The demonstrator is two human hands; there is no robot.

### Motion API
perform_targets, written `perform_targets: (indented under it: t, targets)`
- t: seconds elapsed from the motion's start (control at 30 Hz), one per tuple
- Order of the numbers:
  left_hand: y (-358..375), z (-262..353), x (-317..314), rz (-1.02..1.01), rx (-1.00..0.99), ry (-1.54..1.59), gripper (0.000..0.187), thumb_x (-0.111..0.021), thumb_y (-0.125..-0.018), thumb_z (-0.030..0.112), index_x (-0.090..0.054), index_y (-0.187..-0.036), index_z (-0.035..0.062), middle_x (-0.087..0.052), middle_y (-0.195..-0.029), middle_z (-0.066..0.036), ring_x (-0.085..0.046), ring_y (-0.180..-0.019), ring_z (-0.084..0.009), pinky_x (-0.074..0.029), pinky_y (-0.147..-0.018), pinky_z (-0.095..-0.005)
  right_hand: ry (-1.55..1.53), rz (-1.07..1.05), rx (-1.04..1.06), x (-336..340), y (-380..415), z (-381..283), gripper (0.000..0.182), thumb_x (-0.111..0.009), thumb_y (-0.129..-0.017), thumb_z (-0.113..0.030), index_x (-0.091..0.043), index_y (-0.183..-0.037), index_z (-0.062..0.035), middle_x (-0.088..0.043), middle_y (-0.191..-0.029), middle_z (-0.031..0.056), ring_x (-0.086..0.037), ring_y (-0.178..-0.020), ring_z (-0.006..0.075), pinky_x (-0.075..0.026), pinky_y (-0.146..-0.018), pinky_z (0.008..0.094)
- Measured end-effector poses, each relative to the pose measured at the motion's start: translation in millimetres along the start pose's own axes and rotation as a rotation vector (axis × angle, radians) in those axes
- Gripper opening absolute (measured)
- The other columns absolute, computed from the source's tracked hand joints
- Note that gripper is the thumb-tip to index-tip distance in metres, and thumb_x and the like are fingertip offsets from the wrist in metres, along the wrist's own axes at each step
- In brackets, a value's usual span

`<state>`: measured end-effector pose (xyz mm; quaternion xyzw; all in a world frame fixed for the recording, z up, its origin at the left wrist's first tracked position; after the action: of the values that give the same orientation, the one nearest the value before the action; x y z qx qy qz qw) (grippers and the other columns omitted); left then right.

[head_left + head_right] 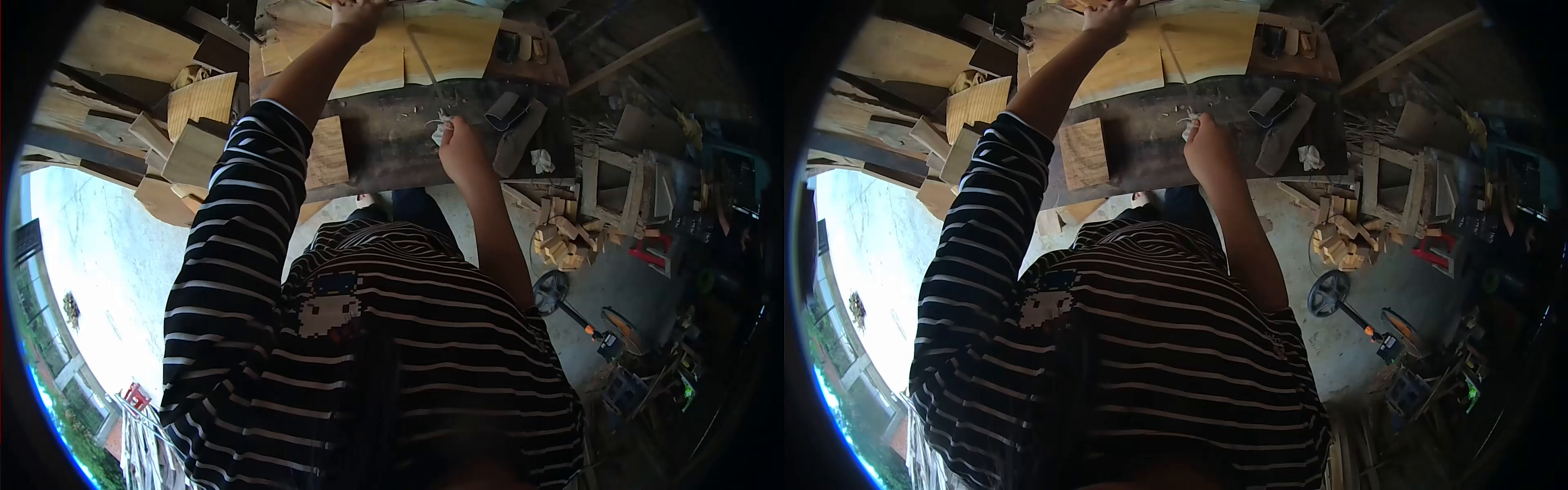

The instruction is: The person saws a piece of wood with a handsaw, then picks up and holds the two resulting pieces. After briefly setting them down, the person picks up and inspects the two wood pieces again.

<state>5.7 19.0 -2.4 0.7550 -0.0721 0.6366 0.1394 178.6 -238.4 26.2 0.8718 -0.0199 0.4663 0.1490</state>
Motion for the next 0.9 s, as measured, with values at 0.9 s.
perform_targets:
  t: [0.9]
  targets:
    - [8, 11, 3, 0.098, -0.024, 0.018, 0.051, -0.055, -0.085, 0.019, -0.032, -0.131, 0.0158, -0.046, -0.128, -0.012, -0.051, -0.113, -0.0326, -0.037, -0.09, -0.0554, -0.093, 0.082, 0.125, -16, -44, -16, 0.02, -0.042, -0.091, -0.017, -0.051, -0.093, 0.0004, -0.061, -0.08, 0.0266, -0.058, -0.08, 0.0448, -0.046, -0.067, 0.0503]
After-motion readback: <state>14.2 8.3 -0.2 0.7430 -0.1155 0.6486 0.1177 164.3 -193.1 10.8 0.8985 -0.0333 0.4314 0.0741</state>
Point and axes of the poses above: each hand's wrist, its own y-axis away from the middle knuckle, its own x-axis out of the back of the hand, z = x × y, the point moved 2 cm from there along -y, towards the middle knuckle
